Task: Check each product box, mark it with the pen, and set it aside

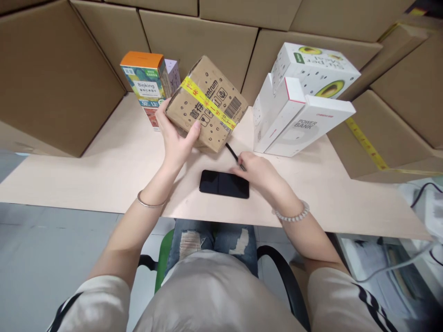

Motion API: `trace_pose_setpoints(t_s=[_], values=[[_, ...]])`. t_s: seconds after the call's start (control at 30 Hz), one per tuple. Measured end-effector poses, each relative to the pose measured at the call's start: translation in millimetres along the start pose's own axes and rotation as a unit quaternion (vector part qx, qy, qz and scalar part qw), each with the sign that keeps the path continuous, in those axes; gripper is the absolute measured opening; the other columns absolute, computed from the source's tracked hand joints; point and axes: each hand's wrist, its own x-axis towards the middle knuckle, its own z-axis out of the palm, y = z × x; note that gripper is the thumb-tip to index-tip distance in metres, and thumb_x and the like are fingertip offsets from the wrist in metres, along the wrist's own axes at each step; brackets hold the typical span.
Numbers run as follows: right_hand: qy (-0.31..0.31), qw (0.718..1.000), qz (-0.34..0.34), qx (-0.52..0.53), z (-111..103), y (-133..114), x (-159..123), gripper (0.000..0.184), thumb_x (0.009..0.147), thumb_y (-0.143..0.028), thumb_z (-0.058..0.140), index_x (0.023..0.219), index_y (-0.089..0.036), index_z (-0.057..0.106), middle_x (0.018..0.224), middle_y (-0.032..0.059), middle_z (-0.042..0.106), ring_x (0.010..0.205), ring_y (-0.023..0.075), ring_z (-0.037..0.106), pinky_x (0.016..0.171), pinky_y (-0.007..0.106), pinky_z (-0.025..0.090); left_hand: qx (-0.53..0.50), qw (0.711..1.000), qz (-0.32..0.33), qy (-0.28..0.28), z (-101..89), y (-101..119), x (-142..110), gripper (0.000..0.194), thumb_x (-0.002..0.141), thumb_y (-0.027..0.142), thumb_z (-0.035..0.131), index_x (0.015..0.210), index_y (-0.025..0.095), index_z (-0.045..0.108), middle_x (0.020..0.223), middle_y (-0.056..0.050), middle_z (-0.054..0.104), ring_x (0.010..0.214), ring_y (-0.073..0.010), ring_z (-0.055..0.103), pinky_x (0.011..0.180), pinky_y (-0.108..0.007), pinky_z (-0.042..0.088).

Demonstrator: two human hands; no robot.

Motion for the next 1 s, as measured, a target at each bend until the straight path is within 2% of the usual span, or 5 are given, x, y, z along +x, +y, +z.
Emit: trace_pose_setpoints(t_s=[0.1, 0.2, 0.73, 0.83, 1.0], values=[[-0.067, 0.984, -0.148, 0.068, -1, 5, -7, 0.065, 0.078, -0.049, 0.096, 0.131, -0.019, 0.073, 0.131, 0.0132, 0.071, 0.117, 0.0303, 0.071, 0.104, 0.041, 0.057, 0.012, 0.999, -0.003, 0.047, 3.2, 5, -1, 0.090, 0.085, 0.088, 0.073, 0.153, 0.041, 0.038, 0.154, -0.010, 0.048, 0.152, -0.0369, 0.048, 0.132, -0.062, 0.037], [-0.099, 0.979, -0.173, 0.040, 1, 4, -13, 0.085, 0.068, -0.044, 0.103, 0.142, -0.021, 0.071, 0.136, 0.0141, 0.069, 0.128, 0.0368, 0.068, 0.113, 0.048, 0.055, 0.009, 0.998, -0.013, 0.059, 2.7, 1, -2, 0.091, 0.085, 0.088, 0.073, 0.153, 0.039, 0.038, 0.153, -0.011, 0.049, 0.150, -0.0371, 0.050, 0.132, -0.062, 0.038], [-0.086, 0.977, -0.148, 0.129, -16, -7, -33, 0.073, 0.067, -0.026, 0.087, 0.134, -0.022, 0.059, 0.135, 0.0129, 0.071, 0.113, 0.0330, 0.074, 0.096, 0.042, 0.060, 0.003, 0.996, 0.004, 0.085, 6.1, 5, -3, 0.091, 0.085, 0.088, 0.073, 0.154, 0.039, 0.039, 0.149, -0.011, 0.048, 0.146, -0.0363, 0.050, 0.129, -0.060, 0.037], [-0.021, 0.951, -0.226, 0.209, -24, 0, -41, 0.078, 0.066, -0.028, 0.088, 0.137, -0.027, 0.057, 0.136, 0.0088, 0.072, 0.119, 0.0318, 0.074, 0.101, 0.044, 0.062, 0.029, 0.996, -0.006, 0.088, 5.2, 11, -4, 0.092, 0.086, 0.090, 0.069, 0.153, 0.037, 0.039, 0.147, -0.011, 0.050, 0.145, -0.0354, 0.052, 0.129, -0.058, 0.040], [0.241, 0.864, -0.330, 0.295, -18, 15, -35, 0.093, 0.069, -0.043, 0.094, 0.150, -0.031, 0.049, 0.140, 0.0086, 0.066, 0.128, 0.0314, 0.070, 0.108, 0.049, 0.062, 0.072, 0.994, 0.006, 0.077, 6.4, 25, -7, 0.090, 0.090, 0.089, 0.063, 0.156, 0.034, 0.037, 0.149, -0.011, 0.051, 0.147, -0.0350, 0.052, 0.131, -0.056, 0.039]])
